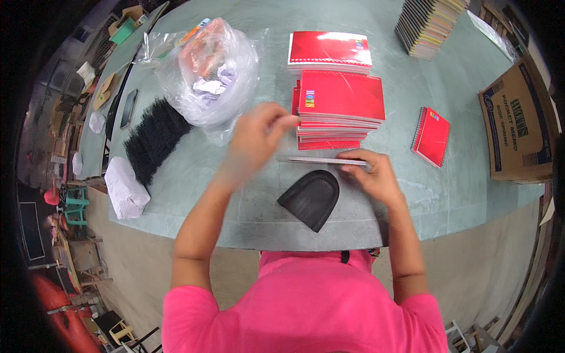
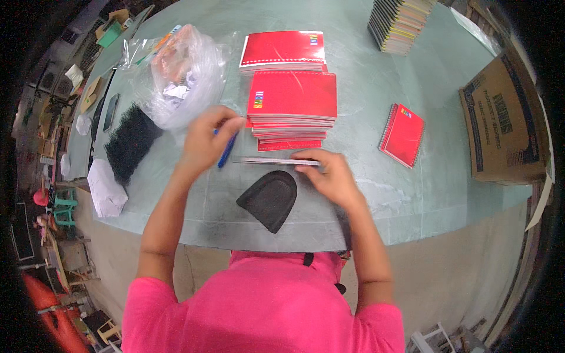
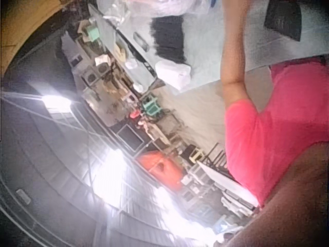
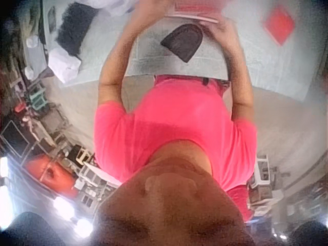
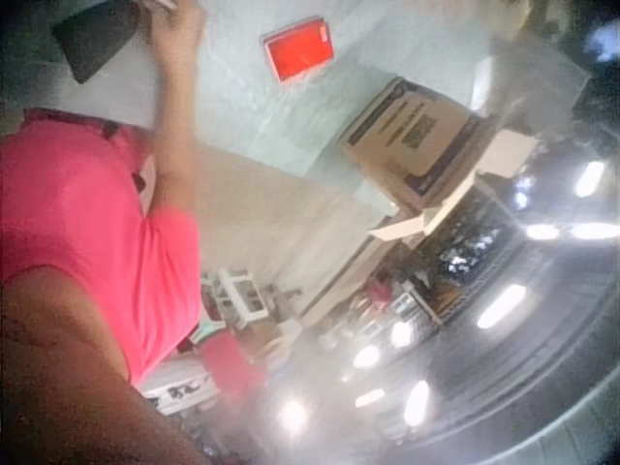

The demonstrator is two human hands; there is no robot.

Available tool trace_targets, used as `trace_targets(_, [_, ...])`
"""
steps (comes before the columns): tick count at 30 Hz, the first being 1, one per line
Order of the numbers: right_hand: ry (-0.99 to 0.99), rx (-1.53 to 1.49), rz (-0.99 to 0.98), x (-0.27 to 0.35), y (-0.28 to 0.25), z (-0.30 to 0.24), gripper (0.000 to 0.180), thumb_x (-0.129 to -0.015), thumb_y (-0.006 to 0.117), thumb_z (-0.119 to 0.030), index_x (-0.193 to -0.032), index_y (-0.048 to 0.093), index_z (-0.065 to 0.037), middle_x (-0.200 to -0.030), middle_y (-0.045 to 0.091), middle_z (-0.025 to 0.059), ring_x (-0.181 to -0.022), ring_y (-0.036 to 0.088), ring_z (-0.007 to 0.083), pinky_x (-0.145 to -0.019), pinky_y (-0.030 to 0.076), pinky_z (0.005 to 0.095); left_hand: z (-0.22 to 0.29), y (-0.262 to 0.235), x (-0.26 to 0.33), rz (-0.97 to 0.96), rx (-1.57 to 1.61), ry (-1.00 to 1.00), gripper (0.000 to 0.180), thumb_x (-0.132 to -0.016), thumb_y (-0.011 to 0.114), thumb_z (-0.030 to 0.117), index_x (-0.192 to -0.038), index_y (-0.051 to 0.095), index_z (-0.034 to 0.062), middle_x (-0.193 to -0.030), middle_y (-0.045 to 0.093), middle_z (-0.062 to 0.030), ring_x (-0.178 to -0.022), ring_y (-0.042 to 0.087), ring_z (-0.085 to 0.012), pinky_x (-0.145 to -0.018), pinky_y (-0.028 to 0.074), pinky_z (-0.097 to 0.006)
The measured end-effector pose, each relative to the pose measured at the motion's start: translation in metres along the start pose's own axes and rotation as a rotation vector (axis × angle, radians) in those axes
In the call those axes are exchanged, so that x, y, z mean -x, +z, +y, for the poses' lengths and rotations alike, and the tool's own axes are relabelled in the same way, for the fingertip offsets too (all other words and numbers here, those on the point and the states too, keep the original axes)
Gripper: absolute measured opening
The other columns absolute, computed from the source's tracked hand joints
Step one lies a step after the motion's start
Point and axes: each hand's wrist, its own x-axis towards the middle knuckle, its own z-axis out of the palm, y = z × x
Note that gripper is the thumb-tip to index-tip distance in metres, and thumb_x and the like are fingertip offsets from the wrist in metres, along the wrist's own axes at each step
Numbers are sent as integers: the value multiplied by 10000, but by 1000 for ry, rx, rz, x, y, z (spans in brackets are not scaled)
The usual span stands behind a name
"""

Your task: The person assembles notebooks by threading wire coils through the punched edges of small red booklets, using pliers to trim and secure the coils, and stacking the finished notebooks on the table.

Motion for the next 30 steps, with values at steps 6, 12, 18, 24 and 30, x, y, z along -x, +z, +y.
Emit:
trace_targets(6, [-236,607,-170,-29,11,-64,233,-762,666,-125,-976,642,-38,-898,647,145,-852,609,322,-743,486,391,-73,0,35,-4,-605,57,439,-751,665,198,-1150,540,65,-977,572,-193,-935,553,-334,-780,460,-414])
trace_targets(12, [-251,491,-170,-58,60,-59,253,-760,648,-117,-994,618,-26,-899,633,159,-868,597,341,-751,472,428,-95,12,79,85,-492,-1,364,-741,616,177,-1077,537,58,-866,563,-180,-849,545,-330,-702,440,-417])
trace_targets(18, [-240,471,-139,-63,73,-66,253,-743,627,-55,-992,604,-14,-869,613,172,-867,586,351,-761,467,433,-28,9,101,-171,301,-345,343,-818,525,189,-1120,522,27,-807,576,-58,-720,544,-154,-644,434,-296])
trace_targets(24, [-183,347,-215,-65,68,-67,294,-717,628,13,-1007,625,-38,-835,608,156,-835,584,328,-751,470,400,-37,12,97,-242,348,-398,407,-835,504,241,-1183,520,30,-807,578,-40,-726,532,-136,-648,430,-285])
trace_targets(30, [-361,302,-291,-65,66,-61,279,-737,570,41,-997,637,-33,-893,596,157,-893,574,343,-763,467,427,-40,11,89,-145,97,-213,314,-810,591,205,-1071,556,34,-772,600,-138,-687,582,-252,-647,448,-343])
